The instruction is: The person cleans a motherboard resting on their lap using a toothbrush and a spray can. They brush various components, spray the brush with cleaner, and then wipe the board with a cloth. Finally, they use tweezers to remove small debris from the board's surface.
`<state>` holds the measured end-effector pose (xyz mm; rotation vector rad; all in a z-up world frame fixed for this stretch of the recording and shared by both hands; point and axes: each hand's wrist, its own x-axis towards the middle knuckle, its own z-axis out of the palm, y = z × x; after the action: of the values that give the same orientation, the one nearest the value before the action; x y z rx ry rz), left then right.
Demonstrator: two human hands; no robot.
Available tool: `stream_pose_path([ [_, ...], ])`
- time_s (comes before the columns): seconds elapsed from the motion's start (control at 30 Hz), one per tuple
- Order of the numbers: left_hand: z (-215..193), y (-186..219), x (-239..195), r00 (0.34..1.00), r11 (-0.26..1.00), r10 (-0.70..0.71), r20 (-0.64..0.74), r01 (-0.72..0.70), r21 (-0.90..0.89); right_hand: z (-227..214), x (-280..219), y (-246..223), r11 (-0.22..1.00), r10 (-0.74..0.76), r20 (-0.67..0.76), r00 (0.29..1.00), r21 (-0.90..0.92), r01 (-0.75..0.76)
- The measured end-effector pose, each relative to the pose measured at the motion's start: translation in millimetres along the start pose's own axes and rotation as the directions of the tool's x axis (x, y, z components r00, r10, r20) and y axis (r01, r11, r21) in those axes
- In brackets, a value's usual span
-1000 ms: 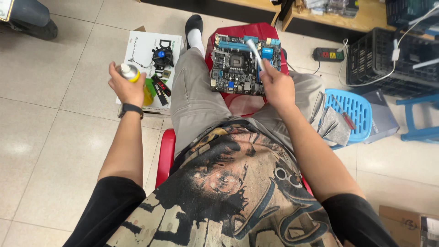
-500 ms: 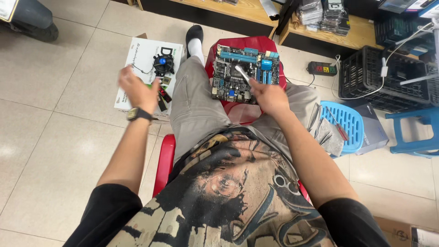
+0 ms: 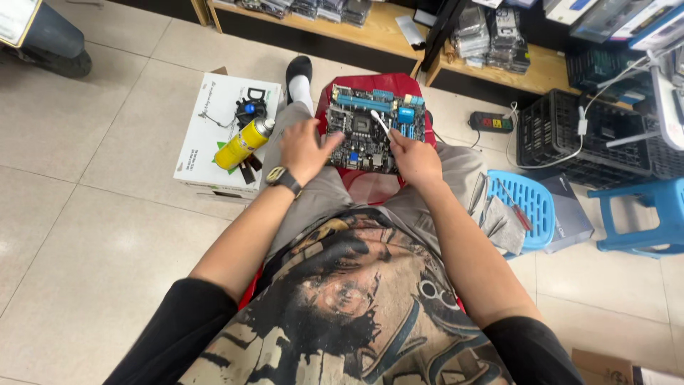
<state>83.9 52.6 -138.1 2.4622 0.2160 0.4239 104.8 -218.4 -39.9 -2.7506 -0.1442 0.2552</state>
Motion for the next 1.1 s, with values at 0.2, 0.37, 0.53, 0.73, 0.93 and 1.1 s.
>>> stream_pose_path([
  [0.2,-32.8,-130.3,55.8,0.931,0.929,-0.350,0.108,0.330,0.168,0.6,2.7,3.1,1.000,-0.008,-0.003,1.000,0.010,0.008],
  [0.37,23.0,-272.4,71.8,0.816,0.847,-0.524,0.243,0.471,0.247,-21.9,12.7,8.9,0.999,-0.031,0.073,0.997,-0.034,0.034],
  [0.53,-12.8,-226.3,82.7,0.818,0.840,-0.518,0.251,0.431,0.331,-52.2,15.4,-5.7,0.996,-0.062,0.156,0.986,-0.047,0.071],
  [0.73,-32.5,-174.8,106.2,0.814,0.877,-0.445,0.374,0.312,0.365,-36.9,2.3,-4.0,0.991,0.091,0.244,0.966,-0.116,-0.064],
  [0.93,34.6,-204.6,132.7,0.846,0.884,-0.383,0.372,0.219,0.413,-16.2,4.9,-0.8,0.993,0.034,0.069,0.997,-0.116,-0.026],
  [1.1,-6.6,-187.2,123.6,0.889,0.913,-0.287,0.357,0.142,0.382,-12.7,-3.2,24.4,0.986,-0.041,0.071,0.997,-0.160,0.052],
])
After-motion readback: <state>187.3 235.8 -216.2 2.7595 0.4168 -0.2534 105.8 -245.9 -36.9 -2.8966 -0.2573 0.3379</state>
